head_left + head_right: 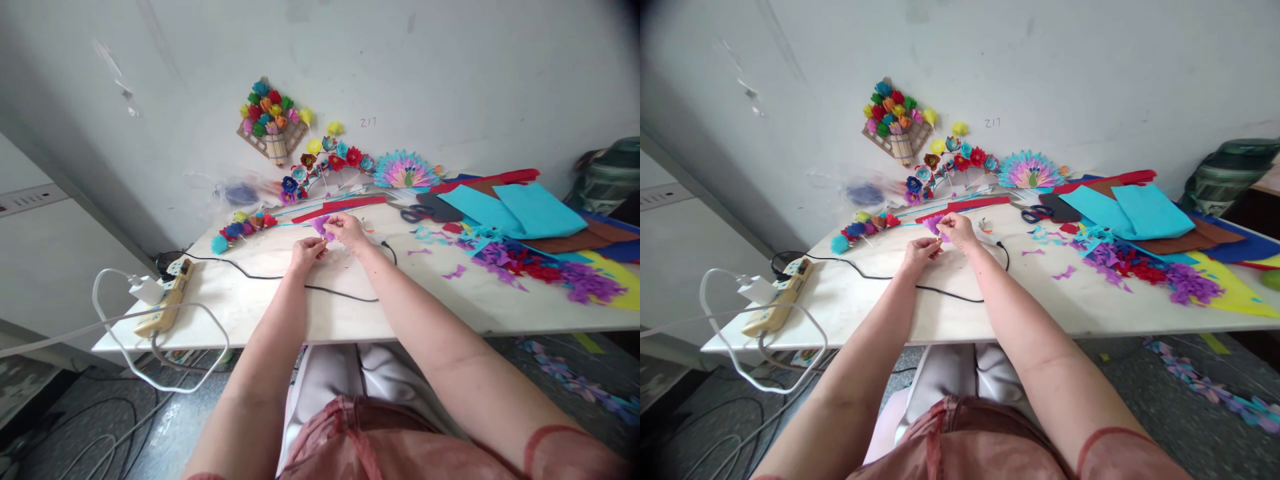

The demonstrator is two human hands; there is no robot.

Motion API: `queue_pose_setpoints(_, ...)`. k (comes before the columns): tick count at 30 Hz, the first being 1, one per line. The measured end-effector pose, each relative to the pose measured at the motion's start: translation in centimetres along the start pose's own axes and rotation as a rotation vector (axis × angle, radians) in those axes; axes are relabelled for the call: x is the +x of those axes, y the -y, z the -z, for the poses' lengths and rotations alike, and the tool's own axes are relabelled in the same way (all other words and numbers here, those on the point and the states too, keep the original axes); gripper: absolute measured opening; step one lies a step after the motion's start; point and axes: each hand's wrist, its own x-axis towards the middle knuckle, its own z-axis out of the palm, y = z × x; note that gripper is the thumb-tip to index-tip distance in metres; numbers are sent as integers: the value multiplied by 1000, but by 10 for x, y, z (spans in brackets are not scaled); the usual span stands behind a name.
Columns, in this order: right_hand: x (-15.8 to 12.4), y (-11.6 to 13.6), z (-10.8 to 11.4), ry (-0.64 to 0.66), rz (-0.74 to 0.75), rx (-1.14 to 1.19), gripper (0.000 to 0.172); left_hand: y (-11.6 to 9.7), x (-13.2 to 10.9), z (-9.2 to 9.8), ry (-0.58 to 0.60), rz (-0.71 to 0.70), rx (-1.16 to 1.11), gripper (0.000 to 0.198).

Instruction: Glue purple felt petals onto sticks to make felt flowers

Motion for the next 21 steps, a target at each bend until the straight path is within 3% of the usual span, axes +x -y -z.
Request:
queue_pose_setpoints(9, 2, 4, 11, -86, 14, 87, 18, 0, 0, 5, 72, 13, -97, 34)
queue_pose_setpoints(14, -3, 9, 7, 70, -69, 98, 18, 1, -1, 7, 108, 35, -142, 35)
queue_pose_setpoints(21, -7, 13, 3, 188, -154, 116, 14, 3, -1, 7, 163, 30, -135, 35)
